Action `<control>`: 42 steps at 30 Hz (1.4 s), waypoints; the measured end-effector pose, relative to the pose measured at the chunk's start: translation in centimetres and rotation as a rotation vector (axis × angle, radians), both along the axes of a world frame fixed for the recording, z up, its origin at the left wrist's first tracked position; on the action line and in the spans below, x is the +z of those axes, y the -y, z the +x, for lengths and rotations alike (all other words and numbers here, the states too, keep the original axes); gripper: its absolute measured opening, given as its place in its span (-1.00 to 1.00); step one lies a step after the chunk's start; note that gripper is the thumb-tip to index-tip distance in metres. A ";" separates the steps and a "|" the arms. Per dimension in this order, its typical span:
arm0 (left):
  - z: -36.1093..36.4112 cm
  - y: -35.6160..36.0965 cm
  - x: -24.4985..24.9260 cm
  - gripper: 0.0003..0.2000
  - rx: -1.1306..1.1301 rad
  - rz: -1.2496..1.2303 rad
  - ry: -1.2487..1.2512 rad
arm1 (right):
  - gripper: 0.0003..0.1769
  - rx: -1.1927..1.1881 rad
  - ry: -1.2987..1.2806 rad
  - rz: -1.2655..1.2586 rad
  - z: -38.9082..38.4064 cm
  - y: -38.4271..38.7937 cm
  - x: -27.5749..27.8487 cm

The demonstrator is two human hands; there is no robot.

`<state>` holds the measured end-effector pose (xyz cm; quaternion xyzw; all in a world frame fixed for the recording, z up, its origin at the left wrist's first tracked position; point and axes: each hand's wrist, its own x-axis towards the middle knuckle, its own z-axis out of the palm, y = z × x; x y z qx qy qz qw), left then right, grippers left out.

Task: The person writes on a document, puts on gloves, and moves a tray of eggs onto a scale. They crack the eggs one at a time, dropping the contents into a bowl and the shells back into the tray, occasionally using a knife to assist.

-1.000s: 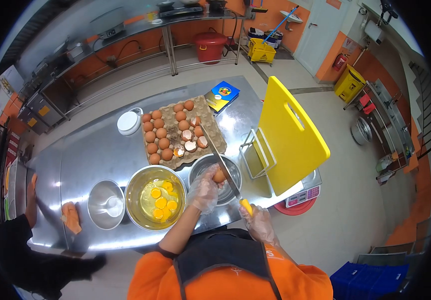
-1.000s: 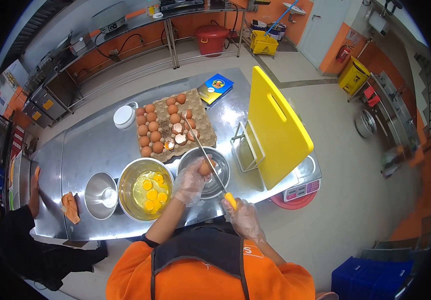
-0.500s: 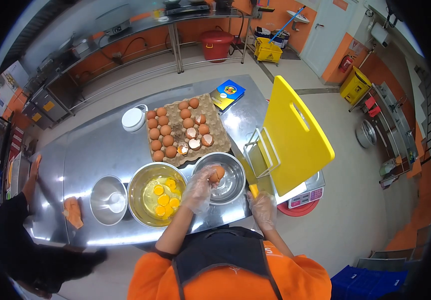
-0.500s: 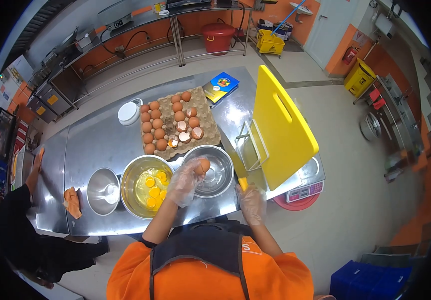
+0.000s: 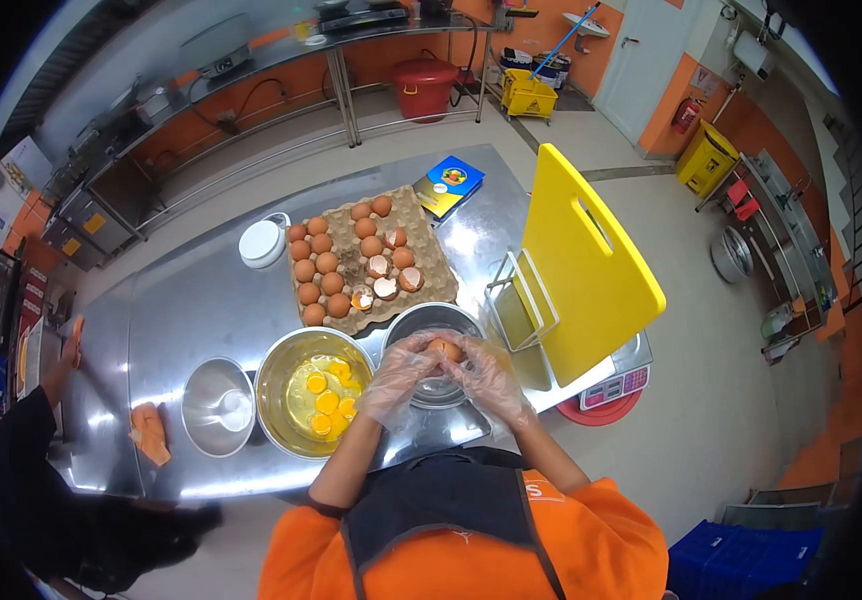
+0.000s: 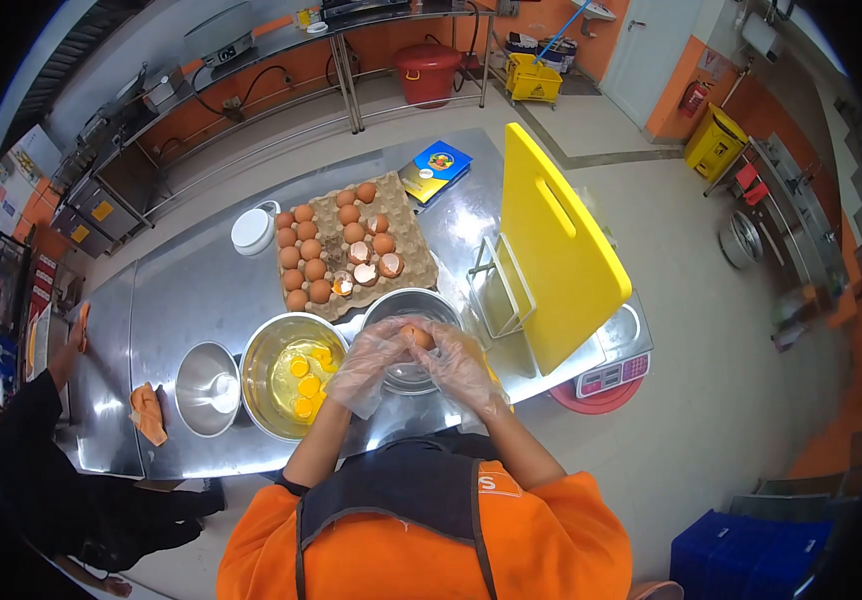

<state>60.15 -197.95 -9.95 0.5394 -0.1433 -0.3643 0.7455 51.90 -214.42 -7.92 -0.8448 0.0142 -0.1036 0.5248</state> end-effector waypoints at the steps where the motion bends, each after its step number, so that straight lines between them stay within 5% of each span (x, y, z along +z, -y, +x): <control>1: 0.2 -0.1 0.0 -0.57 0.004 -0.001 0.003 | -0.56 0.037 -0.002 0.026 0.5 0.1 -0.5; 7: 1.1 -0.6 0.0 -0.62 -0.032 0.181 0.065 | -0.58 0.130 -0.108 0.202 1.4 0.4 -0.8; 9: 1.3 -0.6 0.1 -0.60 0.000 0.432 0.444 | -0.56 0.134 -0.075 0.202 1.7 0.5 -2.2; 18: 1.9 -0.4 -0.7 -0.53 -0.011 0.428 0.538 | -0.50 0.064 -0.120 0.337 1.5 0.2 -5.8; 27: 2.4 -0.7 -2.2 -0.55 -0.051 0.387 0.421 | -0.48 0.027 -0.227 0.150 1.2 0.0 -5.2; 42: 1.3 0.4 0.4 -0.63 0.044 0.516 0.693 | -0.55 -0.038 -0.021 0.079 1.6 -0.2 -4.5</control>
